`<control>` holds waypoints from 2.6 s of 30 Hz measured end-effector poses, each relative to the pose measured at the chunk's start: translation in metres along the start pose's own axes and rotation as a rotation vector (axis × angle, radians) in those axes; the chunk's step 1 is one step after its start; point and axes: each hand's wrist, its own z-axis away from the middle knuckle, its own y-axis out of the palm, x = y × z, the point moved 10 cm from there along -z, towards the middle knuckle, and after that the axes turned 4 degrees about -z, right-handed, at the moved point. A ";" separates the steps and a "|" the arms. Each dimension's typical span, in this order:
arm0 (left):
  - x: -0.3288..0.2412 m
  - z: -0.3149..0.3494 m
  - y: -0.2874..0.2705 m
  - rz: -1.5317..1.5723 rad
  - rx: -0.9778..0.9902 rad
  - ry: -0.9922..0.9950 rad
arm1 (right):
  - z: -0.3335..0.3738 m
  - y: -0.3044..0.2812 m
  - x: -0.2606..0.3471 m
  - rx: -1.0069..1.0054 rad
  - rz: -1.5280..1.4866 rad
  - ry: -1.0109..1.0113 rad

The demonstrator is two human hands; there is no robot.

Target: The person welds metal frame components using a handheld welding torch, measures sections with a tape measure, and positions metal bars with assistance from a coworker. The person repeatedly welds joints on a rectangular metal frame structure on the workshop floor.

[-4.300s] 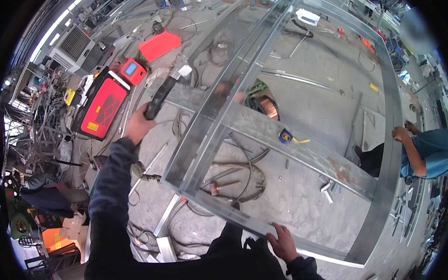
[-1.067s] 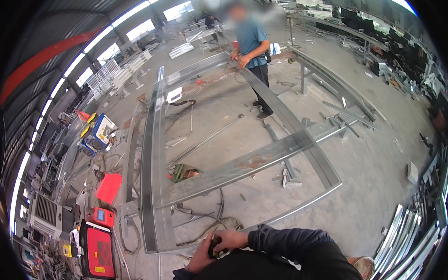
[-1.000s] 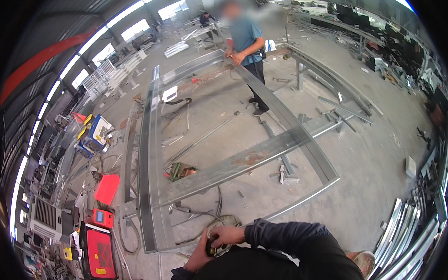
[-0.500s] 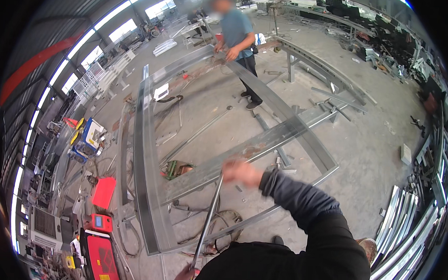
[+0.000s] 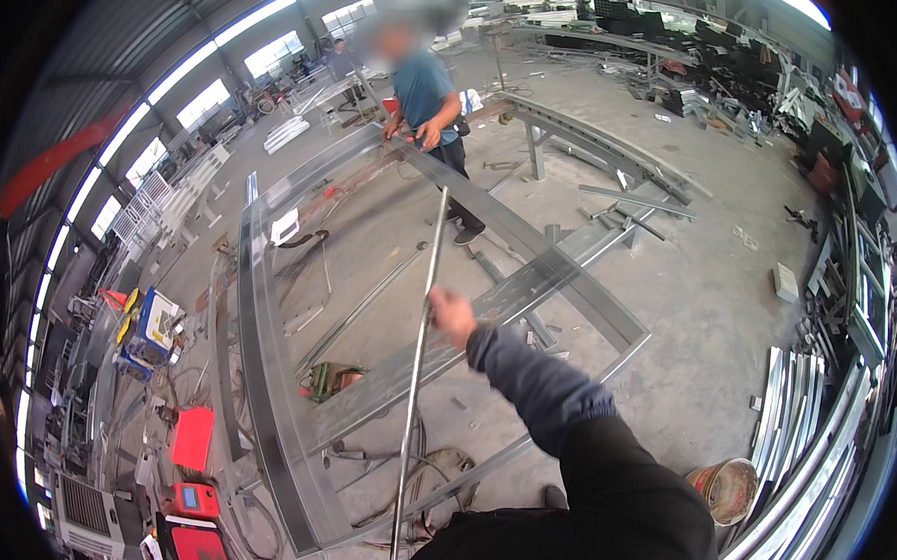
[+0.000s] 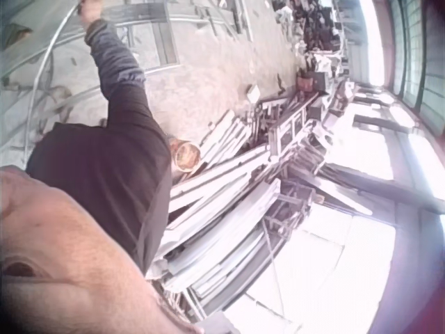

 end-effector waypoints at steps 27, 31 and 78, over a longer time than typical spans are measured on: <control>-0.231 -0.241 -0.185 0.422 -0.185 0.079 | 0.323 -0.142 -0.057 -0.001 0.762 -0.017; -0.245 -0.242 -0.201 0.437 -0.260 0.052 | 0.328 -0.096 -0.031 0.240 1.146 -0.430; -0.127 -0.187 -0.212 0.739 -0.432 0.132 | 0.292 -0.072 -0.108 0.497 1.496 -0.427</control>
